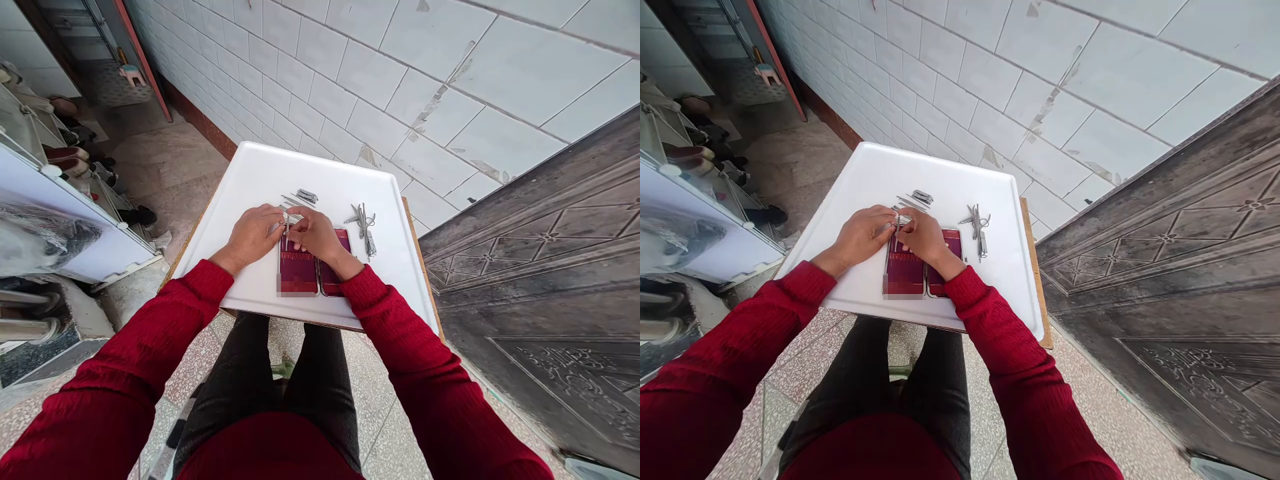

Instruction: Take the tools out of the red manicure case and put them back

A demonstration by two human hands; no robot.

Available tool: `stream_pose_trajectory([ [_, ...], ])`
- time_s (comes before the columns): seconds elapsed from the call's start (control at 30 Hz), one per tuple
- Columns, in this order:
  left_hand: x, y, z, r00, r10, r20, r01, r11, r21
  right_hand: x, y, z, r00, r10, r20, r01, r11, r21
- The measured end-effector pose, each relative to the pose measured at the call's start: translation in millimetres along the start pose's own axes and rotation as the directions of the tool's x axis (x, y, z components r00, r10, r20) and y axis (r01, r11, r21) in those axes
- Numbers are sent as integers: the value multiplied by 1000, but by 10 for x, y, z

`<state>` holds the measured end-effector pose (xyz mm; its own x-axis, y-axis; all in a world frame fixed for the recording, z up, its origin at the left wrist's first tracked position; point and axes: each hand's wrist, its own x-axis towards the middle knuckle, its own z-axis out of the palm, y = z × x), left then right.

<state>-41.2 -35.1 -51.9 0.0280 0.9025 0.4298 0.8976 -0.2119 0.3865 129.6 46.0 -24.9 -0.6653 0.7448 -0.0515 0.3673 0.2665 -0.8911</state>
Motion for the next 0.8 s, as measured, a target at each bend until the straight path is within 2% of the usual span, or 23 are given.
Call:
stream_pose_trajectory([
  [0.4, -7, -29, -9, 1000, 26, 10, -26, 1000, 7, -59, -77, 20, 1000, -7, -26, 3, 985, -172],
  [0.8, -10, -57, 18, 1000, 17, 9, -17, 1000, 12, -97, -84, 75, 985, -166, -54, 119, 865, -487],
])
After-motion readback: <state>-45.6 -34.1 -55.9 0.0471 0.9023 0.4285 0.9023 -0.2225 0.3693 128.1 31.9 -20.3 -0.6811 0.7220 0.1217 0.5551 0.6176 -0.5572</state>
